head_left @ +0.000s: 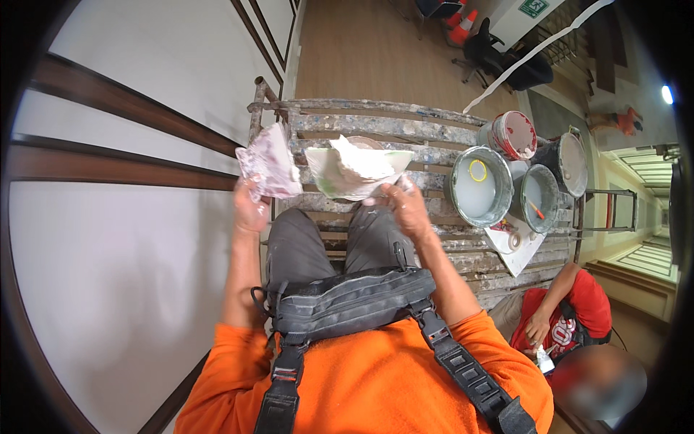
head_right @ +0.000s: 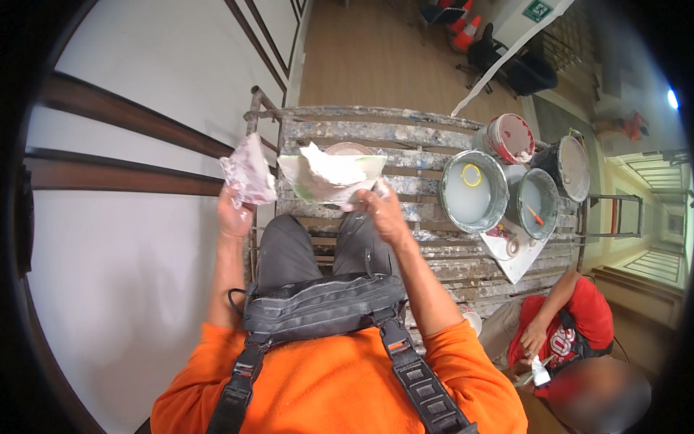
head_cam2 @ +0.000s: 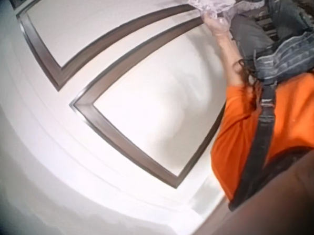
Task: The person applies plaster to the ceiling using a trowel and a hawk. They repeatedly scoop plaster from a bucket, spread it on the hawk, and smooth it onto the ceiling surface.
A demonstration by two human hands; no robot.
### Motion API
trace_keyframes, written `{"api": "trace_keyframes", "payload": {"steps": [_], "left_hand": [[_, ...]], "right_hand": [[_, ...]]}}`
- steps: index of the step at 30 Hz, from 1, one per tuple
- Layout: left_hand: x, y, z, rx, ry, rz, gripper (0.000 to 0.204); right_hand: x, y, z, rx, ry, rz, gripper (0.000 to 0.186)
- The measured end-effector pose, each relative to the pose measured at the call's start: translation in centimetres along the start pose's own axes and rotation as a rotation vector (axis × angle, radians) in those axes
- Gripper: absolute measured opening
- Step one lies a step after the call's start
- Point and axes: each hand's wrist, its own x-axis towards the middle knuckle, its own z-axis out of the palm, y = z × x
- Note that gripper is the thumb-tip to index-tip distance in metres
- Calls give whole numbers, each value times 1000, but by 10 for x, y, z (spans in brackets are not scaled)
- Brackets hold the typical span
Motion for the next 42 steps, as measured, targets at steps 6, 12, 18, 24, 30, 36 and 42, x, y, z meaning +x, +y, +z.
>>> {"api": "trace_keyframes", "payload": {"steps": [6,12,18,24,30,36,42], "left_hand": [[36,24,5,347,-352,-231,33],[52,18,59,376,-566,-429,27],[43,37,75,456,-609,-385,30],[22,63,104,687,-600,-162,25],[23,63,115,605,-438,231,20],[21,8,77,483,-238,-260,25],[7,-26,82,383,-427,-471,30]], "right_hand": [[12,-55,-29,-163,-170,185,44],[36,-90,-34,-353,-229,266,44],[40,-113,-26,-553,-179,275,46],[47,-102,-53,-606,-158,212,44],[41,-40,-64,165,-76,187,47],[45,-25,-47,400,-142,78,48],[55,-64,-69,-37,-115,191,38]]}}
